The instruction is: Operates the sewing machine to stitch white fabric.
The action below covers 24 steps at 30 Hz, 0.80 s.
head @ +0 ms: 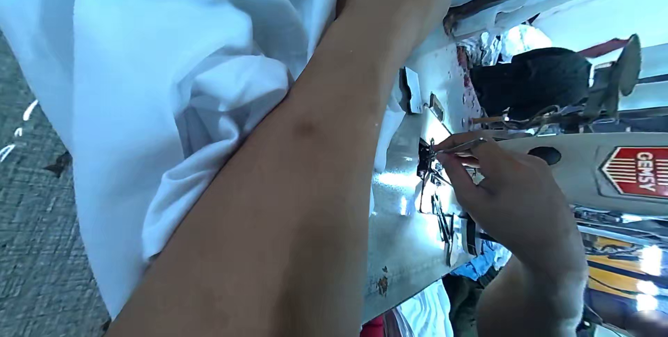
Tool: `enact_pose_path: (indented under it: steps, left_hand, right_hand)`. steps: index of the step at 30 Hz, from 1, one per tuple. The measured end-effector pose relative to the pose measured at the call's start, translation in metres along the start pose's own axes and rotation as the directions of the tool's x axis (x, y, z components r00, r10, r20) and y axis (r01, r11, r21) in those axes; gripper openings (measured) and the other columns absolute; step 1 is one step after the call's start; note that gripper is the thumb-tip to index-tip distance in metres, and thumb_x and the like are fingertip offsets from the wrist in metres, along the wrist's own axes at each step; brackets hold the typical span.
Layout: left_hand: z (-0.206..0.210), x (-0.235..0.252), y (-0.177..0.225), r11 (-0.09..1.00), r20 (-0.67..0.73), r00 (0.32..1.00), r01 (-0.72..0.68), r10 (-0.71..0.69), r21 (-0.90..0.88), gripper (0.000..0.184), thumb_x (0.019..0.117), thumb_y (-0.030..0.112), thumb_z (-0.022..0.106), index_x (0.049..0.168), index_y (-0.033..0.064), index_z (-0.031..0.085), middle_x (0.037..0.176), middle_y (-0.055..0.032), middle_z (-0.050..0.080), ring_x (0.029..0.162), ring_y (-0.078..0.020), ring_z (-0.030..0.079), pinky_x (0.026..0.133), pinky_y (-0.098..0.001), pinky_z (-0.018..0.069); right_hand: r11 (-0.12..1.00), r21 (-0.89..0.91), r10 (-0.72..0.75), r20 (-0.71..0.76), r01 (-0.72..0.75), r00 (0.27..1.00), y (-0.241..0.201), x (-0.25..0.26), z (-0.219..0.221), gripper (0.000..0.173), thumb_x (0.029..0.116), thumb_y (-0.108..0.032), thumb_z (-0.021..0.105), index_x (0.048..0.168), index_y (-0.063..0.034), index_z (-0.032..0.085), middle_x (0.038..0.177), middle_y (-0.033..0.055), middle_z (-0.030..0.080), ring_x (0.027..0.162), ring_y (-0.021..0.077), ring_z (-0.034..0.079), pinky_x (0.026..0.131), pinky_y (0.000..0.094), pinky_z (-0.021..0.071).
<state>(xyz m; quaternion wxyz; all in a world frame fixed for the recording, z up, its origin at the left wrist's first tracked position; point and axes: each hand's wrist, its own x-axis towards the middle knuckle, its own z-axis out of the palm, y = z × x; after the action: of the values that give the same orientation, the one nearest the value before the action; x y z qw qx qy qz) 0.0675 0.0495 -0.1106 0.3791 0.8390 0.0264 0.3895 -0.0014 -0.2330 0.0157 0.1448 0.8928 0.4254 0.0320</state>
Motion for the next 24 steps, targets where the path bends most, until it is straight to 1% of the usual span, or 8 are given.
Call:
enact_pose_path:
  steps: [1,2,3,5,6,9,15,24]
  left_hand:
    - [-0.035,-0.004,0.038,0.981,0.222,0.958,0.193,-0.184,-0.021,0.039,0.108,0.044,0.044,0.107,0.013,0.067,0.096,-0.0047,0.067,0.093,-0.0205,0.065,0.081,-0.0462,0.0496]
    - [-0.054,-0.003,0.059,0.948,0.338,0.894,0.318,-0.295,-0.015,0.037,0.1093,0.039,0.043,0.115,0.0102,0.066,0.107,-0.0082,0.068,0.106,-0.0242,0.064,0.092,-0.0496,0.0467]
    - [-0.054,-0.004,0.059,0.95,0.33,0.899,0.312,-0.288,-0.02,0.037,0.1092,0.039,0.044,0.114,0.0098,0.066,0.107,-0.0084,0.068,0.106,-0.024,0.064,0.091,-0.0492,0.047]
    - [-0.003,0.0,0.004,1.0,0.023,0.999,0.022,-0.022,-0.012,0.042,0.105,0.053,0.042,0.095,0.0193,0.066,0.08,0.0039,0.062,0.074,-0.01,0.062,0.064,-0.0352,0.0488]
    - [0.019,0.008,-0.021,0.998,-0.051,0.998,-0.044,0.042,-0.037,0.045,0.1031,0.059,0.041,0.093,0.0226,0.065,0.076,0.0083,0.058,0.068,-0.0047,0.057,0.06,-0.0313,0.047]
    - [0.039,0.018,-0.044,0.996,-0.026,0.999,-0.033,0.031,-0.089,0.047,0.1012,0.065,0.041,0.096,0.0244,0.066,0.077,0.0106,0.058,0.069,-0.002,0.056,0.062,-0.0302,0.0478]
    - [0.049,0.019,-0.048,0.998,-0.005,1.0,0.005,-0.006,-0.059,0.049,0.1021,0.066,0.035,0.101,0.0277,0.066,0.082,0.0114,0.06,0.075,-0.0025,0.059,0.067,-0.0331,0.0493]
    - [0.059,0.02,-0.053,0.998,-0.033,0.999,-0.013,0.011,-0.062,0.051,0.103,0.065,0.033,0.104,0.0259,0.065,0.084,0.0094,0.06,0.076,-0.005,0.059,0.068,-0.0347,0.0497]
  right_hand:
    - [1.0,-0.007,-0.015,-0.007,0.015,1.0,0.0,0.0,0.001,0.029,0.1047,-0.029,0.049,0.115,-0.0084,0.068,0.091,0.0116,0.073,0.081,0.0273,0.073,0.069,0.0493,0.0577]
    - [1.0,-0.016,-0.02,-0.008,0.02,1.0,0.001,0.001,0.003,0.029,0.1045,-0.028,0.048,0.115,-0.0086,0.068,0.091,0.0119,0.073,0.081,0.0285,0.073,0.068,0.0501,0.0576]
    - [1.0,-0.022,-0.022,-0.005,0.022,1.0,0.001,0.001,0.003,0.03,0.1045,-0.027,0.048,0.116,-0.0085,0.068,0.091,0.0122,0.073,0.081,0.0294,0.073,0.068,0.0509,0.0578]
    - [0.999,-0.025,-0.03,0.005,0.03,1.0,0.001,0.001,0.004,0.029,0.1052,-0.026,0.046,0.115,-0.0088,0.068,0.09,0.012,0.073,0.08,0.0298,0.073,0.065,0.0514,0.0567]
    - [0.999,-0.023,-0.039,0.003,0.039,0.999,0.001,0.001,0.004,0.029,0.1053,-0.026,0.046,0.114,-0.0085,0.068,0.09,0.012,0.073,0.08,0.0299,0.073,0.065,0.0515,0.0568]
    - [0.998,-0.014,-0.054,-0.027,0.054,0.998,0.003,0.001,0.006,0.03,0.1056,-0.027,0.046,0.114,-0.008,0.068,0.091,0.0122,0.074,0.08,0.0289,0.073,0.065,0.0503,0.0569]
    - [0.998,0.059,-0.012,-0.068,0.016,0.998,0.001,-0.002,0.0,0.031,0.1066,-0.032,0.049,0.119,-0.0101,0.068,0.1,0.0081,0.074,0.089,0.0157,0.073,0.075,0.0366,0.0604]
    - [1.0,-0.013,-0.025,0.003,0.025,1.0,0.005,0.0,0.006,0.031,0.1049,-0.03,0.047,0.112,-0.0071,0.067,0.097,0.0114,0.073,0.083,0.0261,0.072,0.069,0.0481,0.0578]
